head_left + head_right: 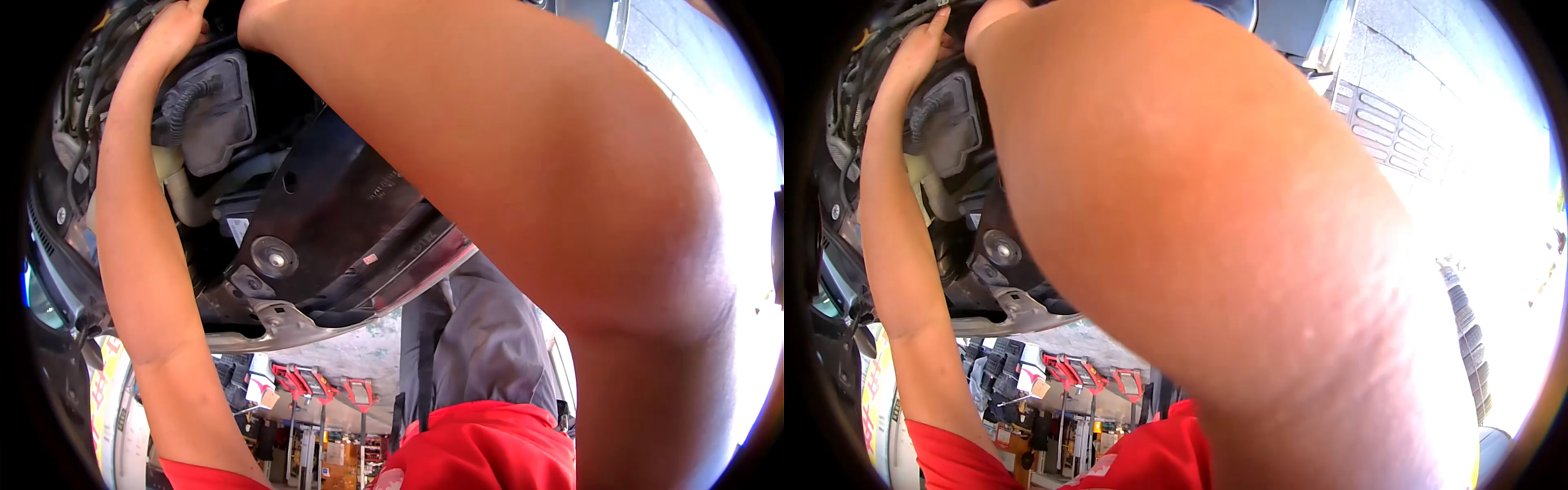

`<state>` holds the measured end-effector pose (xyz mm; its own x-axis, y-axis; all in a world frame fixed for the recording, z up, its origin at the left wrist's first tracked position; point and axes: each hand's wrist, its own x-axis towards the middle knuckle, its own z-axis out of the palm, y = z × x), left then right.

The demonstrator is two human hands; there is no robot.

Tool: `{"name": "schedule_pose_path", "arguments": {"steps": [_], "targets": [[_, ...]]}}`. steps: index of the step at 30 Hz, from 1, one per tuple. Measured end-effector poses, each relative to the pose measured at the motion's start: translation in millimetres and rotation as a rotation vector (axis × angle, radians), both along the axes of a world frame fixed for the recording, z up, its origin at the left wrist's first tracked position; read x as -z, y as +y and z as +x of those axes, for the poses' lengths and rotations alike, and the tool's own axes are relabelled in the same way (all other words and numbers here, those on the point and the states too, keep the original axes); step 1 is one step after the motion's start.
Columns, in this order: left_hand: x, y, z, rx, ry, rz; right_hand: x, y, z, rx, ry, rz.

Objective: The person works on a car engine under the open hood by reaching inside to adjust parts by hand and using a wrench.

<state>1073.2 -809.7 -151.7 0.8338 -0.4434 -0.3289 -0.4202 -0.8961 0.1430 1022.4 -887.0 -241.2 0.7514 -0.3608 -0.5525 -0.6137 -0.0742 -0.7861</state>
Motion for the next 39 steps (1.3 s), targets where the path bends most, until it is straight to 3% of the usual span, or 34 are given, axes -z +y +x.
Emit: {"name": "schedule_pose_path", "arguments": {"steps": [2,6,7,9,11,12,16,17,19,20,22,26,29,30,31,32,33,34,36,39], "targets": [[1,1,6,-0.014,0.053,-0.007,16,7,15,-0.031,0.038,-0.129],[59,39,78,-0.090,0.275,-0.052,-11,4,-5,0.079,0.090,-0.035],[60,39,77,-0.055,0.239,-0.059,-28,9,-21,-0.145,0.109,-0.285],[51,35,68,0.017,0.166,-0.033,-33,7,-25,-0.362,0.132,-0.536],[49,31,60,0.024,0.076,0.008,-13,1,-16,-0.457,0.047,-0.437],[45,28,55,0.026,0.058,0.057,-11,3,-10,-0.386,0.124,-0.345],[51,33,61,-0.044,0.184,-0.043,-8,14,-6,-0.493,0.040,-0.407],[51,33,60,-0.042,0.188,-0.041,-19,30,4,-0.091,0.285,-0.631],[53,36,66,-0.030,0.190,-0.025,-43,30,1,0.327,0.522,-0.837],[53,37,65,-0.031,0.193,-0.024,-58,13,-19,0.126,0.432,-0.568],[52,34,64,-0.007,0.173,-0.001,-59,4,-27,-0.071,0.334,-0.302],[28,13,35,0.029,0.030,0.195,-34,7,-4,-0.463,0.271,-0.455],[34,15,42,0.035,0.032,0.184,-5,15,-1,-0.415,0.323,-0.500],[46,24,54,0.035,0.093,0.103,32,17,15,-0.364,0.220,-0.391],[52,28,62,0.045,0.130,0.065,35,15,13,-0.307,0.118,-0.283],[60,34,68,0.017,0.139,0.025,38,11,11,-0.493,0.010,-0.457],[63,36,71,-0.008,0.146,-0.015,32,24,22,-0.491,0.015,-0.458],[66,37,76,-0.041,0.184,-0.028,20,46,38,-0.563,0.396,-0.708],[66,39,75,-0.007,0.165,-0.008,26,57,44,-0.623,0.795,-0.943],[67,39,79,0.000,0.129,-0.008,42,30,35,-0.662,0.355,-0.703]]}}
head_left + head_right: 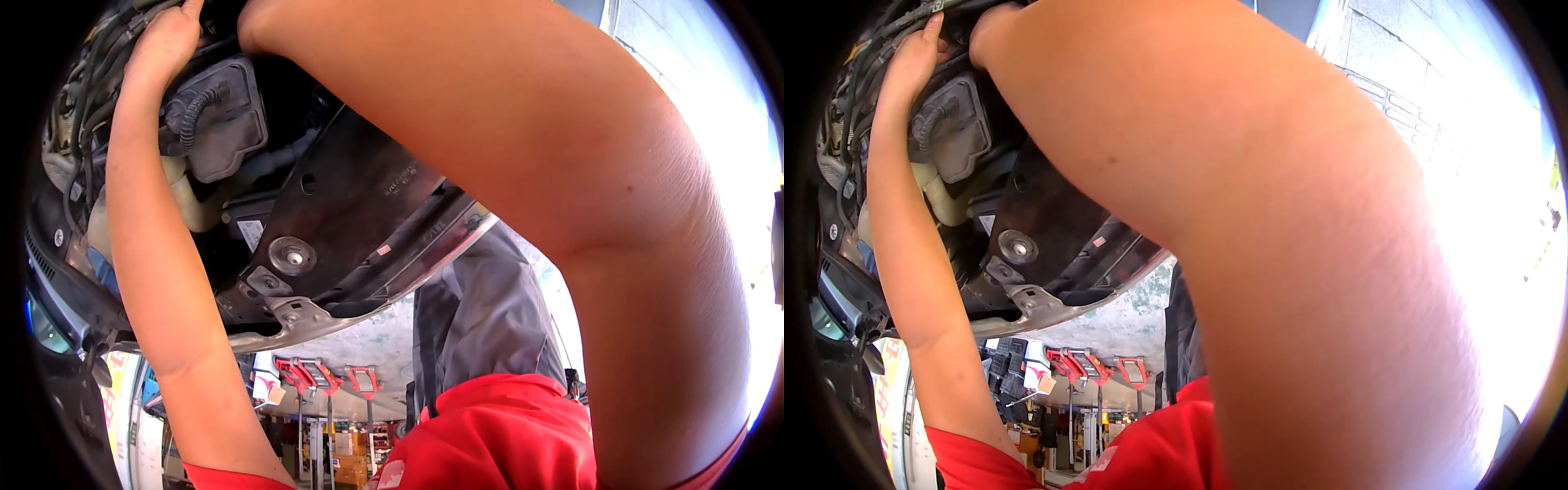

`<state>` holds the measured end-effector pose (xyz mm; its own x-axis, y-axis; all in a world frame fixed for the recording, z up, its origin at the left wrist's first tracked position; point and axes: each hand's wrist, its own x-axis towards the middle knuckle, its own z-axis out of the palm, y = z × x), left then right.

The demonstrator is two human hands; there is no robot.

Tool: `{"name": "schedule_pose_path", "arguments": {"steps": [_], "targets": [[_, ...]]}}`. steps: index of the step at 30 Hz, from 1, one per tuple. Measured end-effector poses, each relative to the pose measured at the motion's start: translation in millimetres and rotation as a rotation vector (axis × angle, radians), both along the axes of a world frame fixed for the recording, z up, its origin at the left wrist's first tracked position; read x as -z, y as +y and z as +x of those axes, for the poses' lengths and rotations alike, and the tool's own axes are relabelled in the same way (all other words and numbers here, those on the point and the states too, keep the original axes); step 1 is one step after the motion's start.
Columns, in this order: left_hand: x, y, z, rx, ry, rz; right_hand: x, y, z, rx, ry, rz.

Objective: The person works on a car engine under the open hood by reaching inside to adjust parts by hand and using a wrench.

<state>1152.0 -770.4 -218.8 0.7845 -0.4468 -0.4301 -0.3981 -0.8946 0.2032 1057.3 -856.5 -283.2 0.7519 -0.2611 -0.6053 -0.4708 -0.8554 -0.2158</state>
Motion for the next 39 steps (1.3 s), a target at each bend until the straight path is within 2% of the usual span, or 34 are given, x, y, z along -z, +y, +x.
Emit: {"name": "schedule_pose_path", "arguments": {"steps": [2,6,9,10,14,15,16,19,22,24,25,27,28,30,31,35,39], "targets": [[-2,0,-1,0.017,0.052,0.016,12,-10,-4,-0.057,-0.194,0.260],[-9,0,-1,-0.027,0.101,-0.039,5,-15,-5,-0.107,-0.200,0.237],[-12,2,3,-0.035,0.330,-0.054,3,-19,-11,-0.123,-0.211,0.244],[-13,4,-4,-0.086,0.261,-0.107,3,-21,-12,-0.131,-0.212,0.244],[-14,3,-7,-0.043,0.259,-0.118,-5,-23,-12,-0.173,-0.232,0.241],[-62,-29,-70,-0.139,0.187,-0.186,-5,-24,-12,-0.184,-0.234,0.236],[-68,-33,-77,-0.141,0.190,-0.189,-6,-23,-14,-0.195,-0.235,0.230],[-82,-39,-95,-0.010,-0.025,-0.193,-6,-26,-14,-0.207,-0.242,0.218],[-87,-49,-95,-0.093,-0.013,-0.088,-12,-24,-14,-0.226,-0.255,0.204],[-82,-48,-99,-0.067,-0.037,-0.044,-12,-23,-14,-0.224,-0.261,0.200],[-82,-47,-104,0.063,-0.156,-0.064,-11,-21,-14,-0.222,-0.265,0.193],[-59,-39,-76,0.084,-0.235,0.063,-7,-19,-12,-0.206,-0.273,0.203],[-72,-44,-82,0.191,-0.183,0.081,-7,-19,-11,-0.204,-0.278,0.206],[-30,-11,-19,0.070,0.012,-0.022,-6,-18,-10,-0.209,-0.278,0.208],[-30,-11,-19,0.063,0.045,-0.062,-9,-20,-10,-0.210,-0.283,0.205],[-40,-15,-25,0.029,0.094,-0.007,-12,-24,-9,-0.198,-0.297,0.209],[-27,-6,-6,0.029,0.113,-0.029,-12,-21,-12,-0.196,-0.296,0.206]]}}
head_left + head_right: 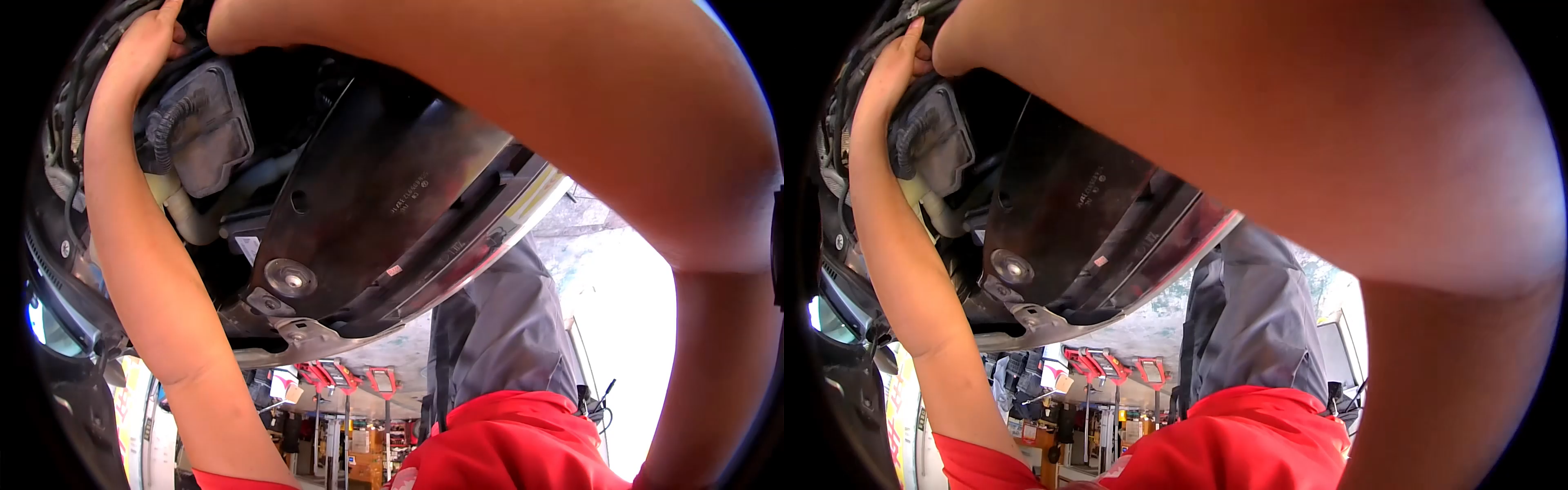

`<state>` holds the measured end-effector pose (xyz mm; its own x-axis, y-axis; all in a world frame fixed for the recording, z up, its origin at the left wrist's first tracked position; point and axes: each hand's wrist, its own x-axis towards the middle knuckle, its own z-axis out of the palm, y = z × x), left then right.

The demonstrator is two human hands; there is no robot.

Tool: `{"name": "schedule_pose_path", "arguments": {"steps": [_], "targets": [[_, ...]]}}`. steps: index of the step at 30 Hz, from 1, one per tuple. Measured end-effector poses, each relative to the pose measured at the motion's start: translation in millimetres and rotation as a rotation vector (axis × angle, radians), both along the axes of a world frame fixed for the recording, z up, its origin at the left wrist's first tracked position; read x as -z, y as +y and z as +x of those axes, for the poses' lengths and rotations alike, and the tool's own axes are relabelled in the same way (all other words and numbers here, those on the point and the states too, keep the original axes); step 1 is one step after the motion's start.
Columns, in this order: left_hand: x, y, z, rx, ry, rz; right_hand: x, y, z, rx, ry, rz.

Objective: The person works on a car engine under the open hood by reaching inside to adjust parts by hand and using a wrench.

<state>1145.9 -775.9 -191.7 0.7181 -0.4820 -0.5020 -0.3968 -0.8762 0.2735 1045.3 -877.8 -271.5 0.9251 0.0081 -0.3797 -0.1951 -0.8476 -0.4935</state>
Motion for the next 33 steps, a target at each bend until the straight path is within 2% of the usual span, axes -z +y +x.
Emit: {"name": "schedule_pose_path", "arguments": {"steps": [6,11,22,25,27,28,30,31,33], "targets": [[10,4,14,0.031,0.020,0.021,-3,-4,-7,0.011,0.014,-0.019],[-3,-5,2,0.034,-0.011,0.151,-11,-5,-10,0.013,0.022,-0.038],[-6,-11,-7,-0.015,-0.009,0.120,-19,-7,-6,0.051,0.034,-0.046],[4,-9,-2,-0.049,-0.019,0.090,-23,-5,-7,0.156,0.063,-0.016],[8,-10,-2,0.034,-0.130,0.079,-27,-2,-2,-0.073,0.040,-0.286],[7,-10,-4,0.034,-0.129,0.080,-27,2,-2,-0.074,0.041,-0.284],[6,-12,-7,0.070,-0.206,0.096,-25,10,-1,0.091,0.148,-0.504],[5,-14,-10,0.071,-0.206,0.096,-23,9,0,0.091,0.149,-0.504],[3,-16,-10,0.092,-0.235,0.128,-23,3,1,0.104,0.181,-0.285]]}}
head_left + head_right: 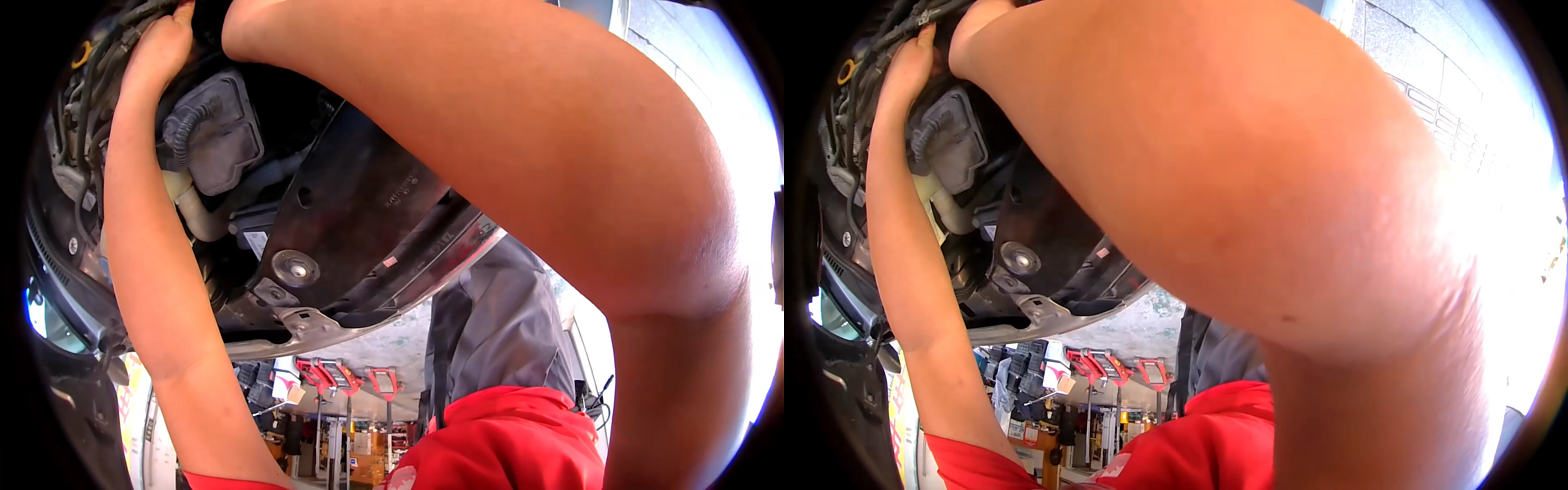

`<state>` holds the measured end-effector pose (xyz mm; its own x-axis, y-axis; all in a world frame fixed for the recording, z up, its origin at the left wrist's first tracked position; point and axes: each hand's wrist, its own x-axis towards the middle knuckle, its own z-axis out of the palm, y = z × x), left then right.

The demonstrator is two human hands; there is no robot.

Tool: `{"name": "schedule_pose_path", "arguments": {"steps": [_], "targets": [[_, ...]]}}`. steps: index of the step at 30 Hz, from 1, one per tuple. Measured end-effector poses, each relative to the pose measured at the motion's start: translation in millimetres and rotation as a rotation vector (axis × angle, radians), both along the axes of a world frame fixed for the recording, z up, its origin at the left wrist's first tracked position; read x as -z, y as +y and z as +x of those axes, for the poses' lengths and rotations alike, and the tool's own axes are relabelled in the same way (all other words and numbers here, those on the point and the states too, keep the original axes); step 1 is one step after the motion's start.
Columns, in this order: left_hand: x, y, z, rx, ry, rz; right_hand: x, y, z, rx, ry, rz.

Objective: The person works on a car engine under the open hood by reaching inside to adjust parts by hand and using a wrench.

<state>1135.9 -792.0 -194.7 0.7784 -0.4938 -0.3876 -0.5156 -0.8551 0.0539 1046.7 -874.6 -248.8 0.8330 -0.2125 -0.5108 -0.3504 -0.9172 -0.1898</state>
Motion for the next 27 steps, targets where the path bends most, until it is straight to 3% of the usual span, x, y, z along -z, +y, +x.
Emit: {"name": "schedule_pose_path", "arguments": {"steps": [1,3,4,6,7,8,14,16,19,24,25,27], "targets": [[1,0,1,0.002,0.001,0.000,-1,-3,-4,0.002,0.001,0.000],[6,4,6,-0.052,0.046,-0.047,-2,-7,-13,0.719,-0.264,0.657],[8,5,8,-0.053,0.044,-0.047,-5,-9,-12,0.718,-0.265,0.658],[19,13,20,-0.151,0.117,-0.141,-8,-9,-8,-0.182,-0.058,-0.033],[23,15,32,-0.158,0.160,-0.071,9,0,1,-0.019,-0.116,-0.011],[25,17,32,-0.154,0.153,-0.127,-4,-8,0,-0.215,-0.084,-0.037],[12,5,14,-0.134,0.093,-0.040,-5,-13,1,-0.161,-0.055,0.105],[9,3,2,0.078,-0.198,-0.032,-9,-11,-7,0.352,-0.180,0.429],[5,-3,5,-0.010,-0.104,0.065,-13,-9,-21,1.133,-0.347,0.892],[2,-10,-12,-0.020,-0.124,-0.074,-30,-14,-24,0.973,-0.288,0.808],[-5,-13,-15,-0.019,-0.109,0.005,-66,-21,-25,0.682,-0.025,0.600],[-9,-15,-21,-0.034,-0.100,0.032,-37,-33,-32,0.138,-0.021,0.634]]}}
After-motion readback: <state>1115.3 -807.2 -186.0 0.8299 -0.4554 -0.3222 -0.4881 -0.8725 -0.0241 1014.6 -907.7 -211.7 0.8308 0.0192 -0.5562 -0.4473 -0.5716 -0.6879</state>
